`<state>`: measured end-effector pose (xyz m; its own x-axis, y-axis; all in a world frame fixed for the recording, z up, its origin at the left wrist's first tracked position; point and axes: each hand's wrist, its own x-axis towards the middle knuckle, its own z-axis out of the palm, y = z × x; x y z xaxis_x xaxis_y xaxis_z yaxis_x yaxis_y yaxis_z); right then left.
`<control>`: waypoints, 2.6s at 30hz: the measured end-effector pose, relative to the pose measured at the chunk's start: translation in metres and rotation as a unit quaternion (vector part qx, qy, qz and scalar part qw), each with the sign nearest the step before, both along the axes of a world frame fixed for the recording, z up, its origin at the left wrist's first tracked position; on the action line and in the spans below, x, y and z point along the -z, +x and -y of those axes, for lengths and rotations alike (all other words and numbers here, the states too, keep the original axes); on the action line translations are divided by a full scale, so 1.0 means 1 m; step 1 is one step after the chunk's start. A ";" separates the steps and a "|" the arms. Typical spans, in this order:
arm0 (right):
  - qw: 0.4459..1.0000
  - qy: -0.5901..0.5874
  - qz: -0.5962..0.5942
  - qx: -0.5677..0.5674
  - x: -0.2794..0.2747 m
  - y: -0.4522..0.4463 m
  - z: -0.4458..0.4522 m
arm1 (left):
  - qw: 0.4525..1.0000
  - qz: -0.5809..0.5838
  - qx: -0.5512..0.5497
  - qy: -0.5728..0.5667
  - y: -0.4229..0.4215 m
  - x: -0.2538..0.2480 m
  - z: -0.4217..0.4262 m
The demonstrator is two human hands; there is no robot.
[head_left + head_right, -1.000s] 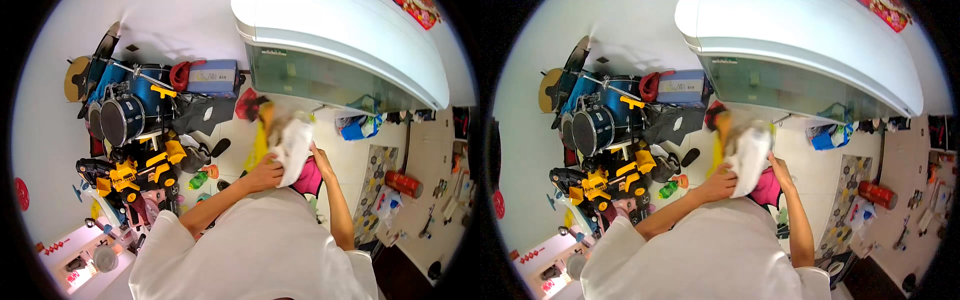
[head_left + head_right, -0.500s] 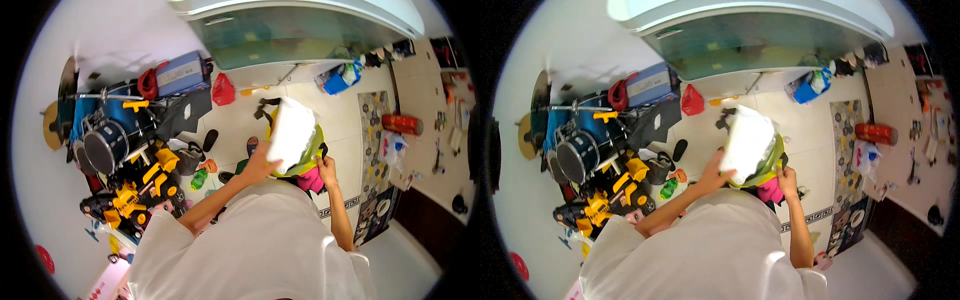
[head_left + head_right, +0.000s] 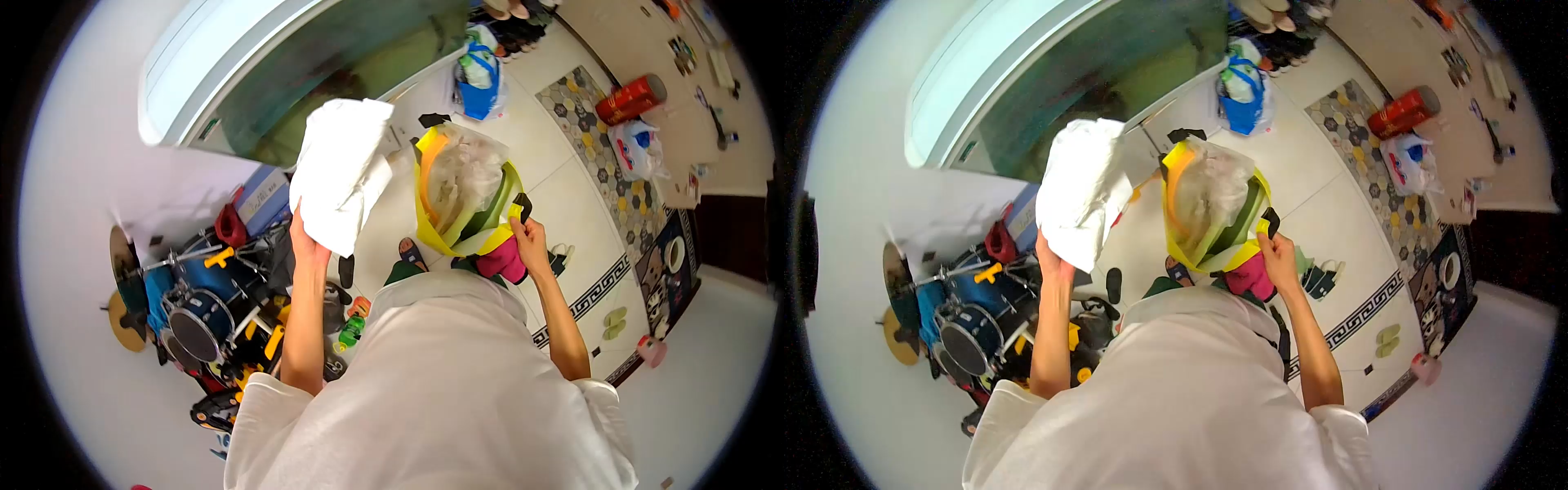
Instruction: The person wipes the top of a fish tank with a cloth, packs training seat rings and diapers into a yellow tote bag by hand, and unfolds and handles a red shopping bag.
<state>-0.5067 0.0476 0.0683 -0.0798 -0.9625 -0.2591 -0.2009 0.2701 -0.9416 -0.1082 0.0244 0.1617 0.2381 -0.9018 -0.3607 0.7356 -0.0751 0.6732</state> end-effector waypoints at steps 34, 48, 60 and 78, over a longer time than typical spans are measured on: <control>0.989 -0.050 -0.001 0.139 -0.044 -0.173 -0.001 | 0.455 0.571 0.680 0.070 -0.310 0.040 0.176; 0.980 -0.029 -0.106 0.168 -0.022 -0.166 0.017 | 0.424 0.691 0.561 -0.166 -0.287 -0.025 0.169; 0.972 -0.058 -0.124 0.193 -0.039 -0.140 0.017 | 0.489 0.563 0.630 -0.217 -0.363 0.057 0.173; 0.965 -0.023 -0.024 0.261 0.031 -0.196 -0.020 | 0.858 0.264 0.414 0.150 -0.137 -0.016 0.191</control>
<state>-0.7030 0.0674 0.0374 -0.5677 -0.7981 -0.2017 -0.0930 0.3056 -0.9476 -0.2451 -0.1667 0.1775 -0.2369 -0.7258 -0.6458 -0.0547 -0.6537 0.7548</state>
